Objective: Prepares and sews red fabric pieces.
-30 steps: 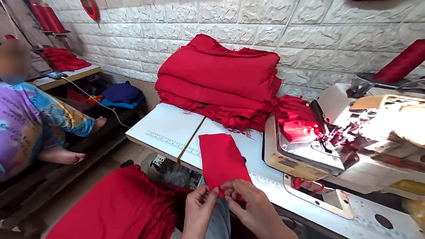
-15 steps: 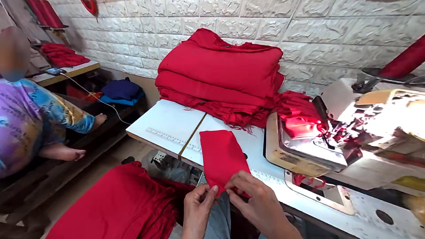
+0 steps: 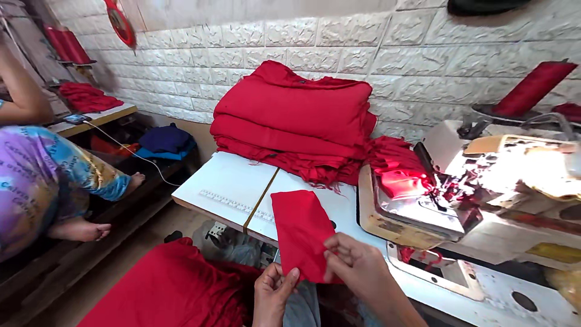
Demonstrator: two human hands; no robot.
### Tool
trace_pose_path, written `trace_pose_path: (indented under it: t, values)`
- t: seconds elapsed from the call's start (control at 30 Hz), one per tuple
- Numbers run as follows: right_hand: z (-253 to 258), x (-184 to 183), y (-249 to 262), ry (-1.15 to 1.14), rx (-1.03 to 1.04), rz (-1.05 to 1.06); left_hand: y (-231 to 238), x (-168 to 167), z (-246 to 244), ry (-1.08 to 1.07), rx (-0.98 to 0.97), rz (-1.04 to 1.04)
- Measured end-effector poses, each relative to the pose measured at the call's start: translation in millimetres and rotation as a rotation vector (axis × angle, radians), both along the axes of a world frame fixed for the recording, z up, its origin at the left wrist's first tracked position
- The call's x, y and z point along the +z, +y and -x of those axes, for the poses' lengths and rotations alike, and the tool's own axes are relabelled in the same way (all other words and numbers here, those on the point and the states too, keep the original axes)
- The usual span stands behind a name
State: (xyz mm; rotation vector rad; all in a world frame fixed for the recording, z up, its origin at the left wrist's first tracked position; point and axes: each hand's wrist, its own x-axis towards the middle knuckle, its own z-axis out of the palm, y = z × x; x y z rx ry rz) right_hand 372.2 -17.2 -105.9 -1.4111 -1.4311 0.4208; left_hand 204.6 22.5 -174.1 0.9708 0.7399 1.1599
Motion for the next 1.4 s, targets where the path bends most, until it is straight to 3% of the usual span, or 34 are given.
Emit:
trace_pose_path:
  t: [0.2,0.33,0.47,0.6,0.8,0.97,1.2,1.4]
  values:
    - [-19,68,52,-0.491,-0.16,0.02,3,-7,-2,0.071,-0.012,0.02]
    - [-40,124,111,-0.598,-0.28,0.131,5,-8,-2,0.136,0.028,-0.028]
    - [-58,163,155,-0.609,-0.378,-0.097,8,-1,5,0.409,0.246,-0.305]
    - [-69,187,174,-0.765,-0.467,-0.352,38,35,10,0.427,0.323,-0.55]
    - [-64,195,158,-0.605,-0.256,-0.372,95,146,-12,0.503,0.23,-0.837]
    - [-57,182,130,-0.539,0.041,-0.364,126,206,-39,0.416,-0.029,-0.997]
    - [-81,184,94,-0.416,0.309,-0.125,128,224,-31,0.486,-0.154,-1.13]
    - [-92,175,94,-0.39,0.187,-0.093,132,221,-32,0.587,-0.197,-1.086]
